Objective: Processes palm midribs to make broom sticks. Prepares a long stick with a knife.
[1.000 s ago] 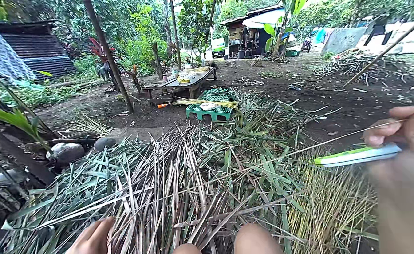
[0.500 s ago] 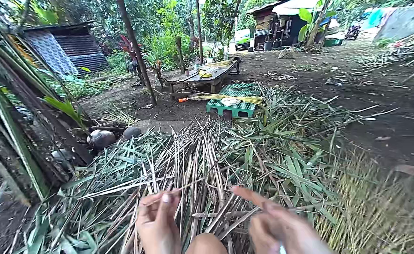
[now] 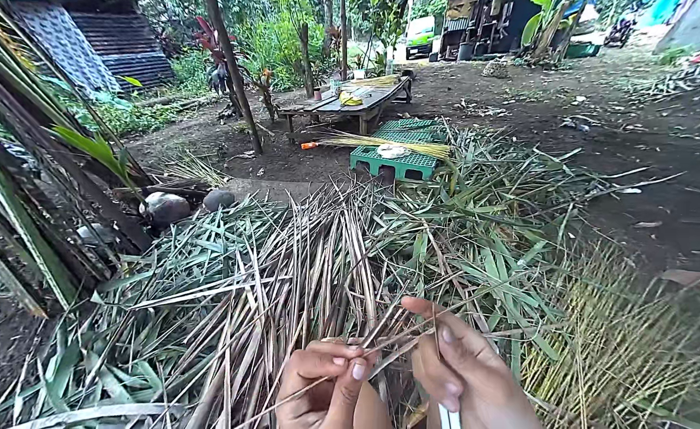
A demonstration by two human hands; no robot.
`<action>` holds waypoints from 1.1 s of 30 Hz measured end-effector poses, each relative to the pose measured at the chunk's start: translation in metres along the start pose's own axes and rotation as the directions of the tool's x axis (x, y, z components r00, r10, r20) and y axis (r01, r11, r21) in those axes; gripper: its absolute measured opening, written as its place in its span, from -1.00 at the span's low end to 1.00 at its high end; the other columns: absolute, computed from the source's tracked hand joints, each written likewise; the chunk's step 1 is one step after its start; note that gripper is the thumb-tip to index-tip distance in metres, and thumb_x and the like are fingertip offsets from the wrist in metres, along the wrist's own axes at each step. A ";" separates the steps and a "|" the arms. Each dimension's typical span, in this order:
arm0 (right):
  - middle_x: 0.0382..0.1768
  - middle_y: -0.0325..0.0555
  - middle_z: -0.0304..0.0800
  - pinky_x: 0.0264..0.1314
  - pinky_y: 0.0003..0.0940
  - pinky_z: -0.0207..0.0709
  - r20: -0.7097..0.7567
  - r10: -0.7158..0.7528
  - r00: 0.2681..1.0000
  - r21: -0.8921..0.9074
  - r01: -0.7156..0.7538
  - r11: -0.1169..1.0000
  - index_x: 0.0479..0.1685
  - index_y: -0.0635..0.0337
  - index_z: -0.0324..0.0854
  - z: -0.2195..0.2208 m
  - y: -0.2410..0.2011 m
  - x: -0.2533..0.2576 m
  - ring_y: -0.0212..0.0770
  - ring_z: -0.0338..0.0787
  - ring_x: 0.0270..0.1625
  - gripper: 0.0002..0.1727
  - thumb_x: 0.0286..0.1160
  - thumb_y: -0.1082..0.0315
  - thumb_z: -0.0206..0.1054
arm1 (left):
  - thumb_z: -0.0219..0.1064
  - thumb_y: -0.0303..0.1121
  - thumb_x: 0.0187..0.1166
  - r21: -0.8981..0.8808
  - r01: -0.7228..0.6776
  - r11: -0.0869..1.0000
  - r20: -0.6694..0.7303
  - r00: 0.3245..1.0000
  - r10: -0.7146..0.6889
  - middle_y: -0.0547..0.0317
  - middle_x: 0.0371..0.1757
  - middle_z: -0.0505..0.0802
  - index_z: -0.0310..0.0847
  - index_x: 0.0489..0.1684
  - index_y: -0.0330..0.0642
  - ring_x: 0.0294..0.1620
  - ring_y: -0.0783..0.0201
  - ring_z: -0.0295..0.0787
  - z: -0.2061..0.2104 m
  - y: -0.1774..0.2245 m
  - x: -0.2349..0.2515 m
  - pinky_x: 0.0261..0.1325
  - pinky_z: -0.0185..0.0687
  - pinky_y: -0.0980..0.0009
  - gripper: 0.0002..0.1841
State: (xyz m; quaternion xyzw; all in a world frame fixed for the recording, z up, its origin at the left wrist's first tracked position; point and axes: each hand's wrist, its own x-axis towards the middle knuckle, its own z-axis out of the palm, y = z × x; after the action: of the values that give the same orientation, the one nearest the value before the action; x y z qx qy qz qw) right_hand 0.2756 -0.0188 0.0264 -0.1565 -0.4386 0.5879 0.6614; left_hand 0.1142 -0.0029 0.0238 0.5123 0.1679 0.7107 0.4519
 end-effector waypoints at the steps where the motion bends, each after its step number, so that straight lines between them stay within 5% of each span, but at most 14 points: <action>1: -0.63 -0.64 0.47 -0.51 -0.78 0.30 0.048 0.037 0.998 -0.021 -0.036 0.999 0.55 0.17 0.50 0.001 -0.001 -0.002 -0.75 0.39 -0.61 -0.54 0.84 0.17 0.05 | 0.50 -0.47 0.48 -0.007 -0.020 1.000 0.004 1.000 0.020 0.34 -0.08 0.92 0.78 -0.12 0.04 -0.10 0.44 0.92 0.001 0.000 -0.001 0.03 0.89 0.47 -0.84; 6: -0.49 -0.63 0.55 -0.56 -0.79 0.19 0.162 0.137 0.977 -0.162 -0.111 0.980 0.55 0.23 0.49 0.012 0.002 -0.009 -0.78 0.29 -0.59 -0.56 0.86 0.25 0.00 | 0.47 -0.44 0.54 0.034 -0.073 0.997 0.071 0.995 0.070 0.45 -0.01 0.89 0.83 -0.05 0.07 -0.01 0.52 0.86 0.002 0.000 -0.005 0.07 0.81 0.57 -0.84; 10: -0.63 -0.64 0.45 -0.55 -0.80 0.25 0.087 0.027 0.996 -0.120 -0.016 0.993 0.59 0.24 0.47 0.004 0.003 -0.006 -0.77 0.35 -0.61 -0.52 0.86 0.20 0.03 | 0.45 -0.44 0.57 0.076 -0.111 0.991 0.110 0.989 0.103 0.46 0.02 0.85 0.81 -0.01 0.09 0.04 0.49 0.85 -0.003 -0.001 -0.009 0.14 0.82 0.51 -0.82; 14: -0.62 -0.63 0.41 -0.57 -0.79 0.17 0.172 0.163 0.972 -0.203 -0.127 0.971 0.66 0.26 0.40 0.007 -0.005 -0.010 -0.77 0.27 -0.63 -0.50 0.84 0.25 0.02 | 0.43 -0.48 0.59 0.211 -0.266 0.941 0.183 0.956 0.230 0.42 -0.01 0.85 0.76 -0.12 -0.03 0.08 0.46 0.85 -0.007 -0.005 -0.011 0.19 0.80 0.50 -0.90; 21: -0.24 -0.53 0.72 -0.52 -0.85 0.20 0.237 0.198 0.951 -0.261 -0.133 0.956 0.60 0.31 0.44 0.008 -0.007 -0.010 -0.84 0.28 -0.54 -0.53 0.85 0.31 0.02 | 0.38 -0.48 0.63 0.299 -0.390 0.871 0.284 0.908 0.309 0.32 -0.05 0.85 0.66 -0.25 -0.17 0.14 0.47 0.83 -0.010 -0.005 -0.013 0.26 0.75 0.54 -0.95; 25: -0.69 -0.64 0.37 -0.59 -0.81 0.20 0.126 0.058 0.990 -0.286 -0.020 0.958 0.55 0.16 0.55 -0.011 -0.009 0.000 -0.79 0.29 -0.65 -0.55 0.85 0.20 0.04 | 0.44 -0.48 0.58 0.238 -0.366 0.900 0.251 0.918 0.306 0.32 -0.07 0.86 0.70 -0.23 -0.13 0.08 0.40 0.87 -0.011 -0.006 -0.015 0.18 0.81 0.49 -0.96; 29: -0.71 -0.66 0.43 -0.61 -0.80 0.25 -0.034 -0.006 0.999 -0.103 0.002 0.995 0.52 0.28 0.55 -0.032 -0.018 0.017 -0.74 0.35 -0.68 -0.54 0.80 0.22 0.13 | 0.44 -0.47 0.58 0.239 -0.349 0.906 0.246 0.924 0.291 0.33 -0.08 0.86 0.70 -0.24 -0.11 0.08 0.40 0.87 -0.012 -0.008 -0.015 0.17 0.82 0.48 -0.95; 33: -0.70 -0.68 0.39 -0.59 -0.81 0.19 0.189 0.167 0.968 -0.144 -0.141 0.979 0.60 0.16 0.51 -0.020 -0.014 0.004 -0.79 0.30 -0.66 -0.50 0.83 0.14 0.07 | 0.43 -0.46 0.59 0.238 -0.329 0.914 0.239 0.932 0.274 0.38 -0.07 0.87 0.74 -0.21 -0.07 0.07 0.43 0.87 -0.014 -0.009 -0.012 0.18 0.82 0.50 -0.96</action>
State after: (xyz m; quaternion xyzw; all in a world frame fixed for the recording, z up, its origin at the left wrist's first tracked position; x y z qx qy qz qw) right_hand 0.2991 -0.0122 0.0270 -0.1728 -0.5266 0.6206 0.5548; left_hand 0.1068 -0.0044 0.0049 0.6584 0.1367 0.6868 0.2758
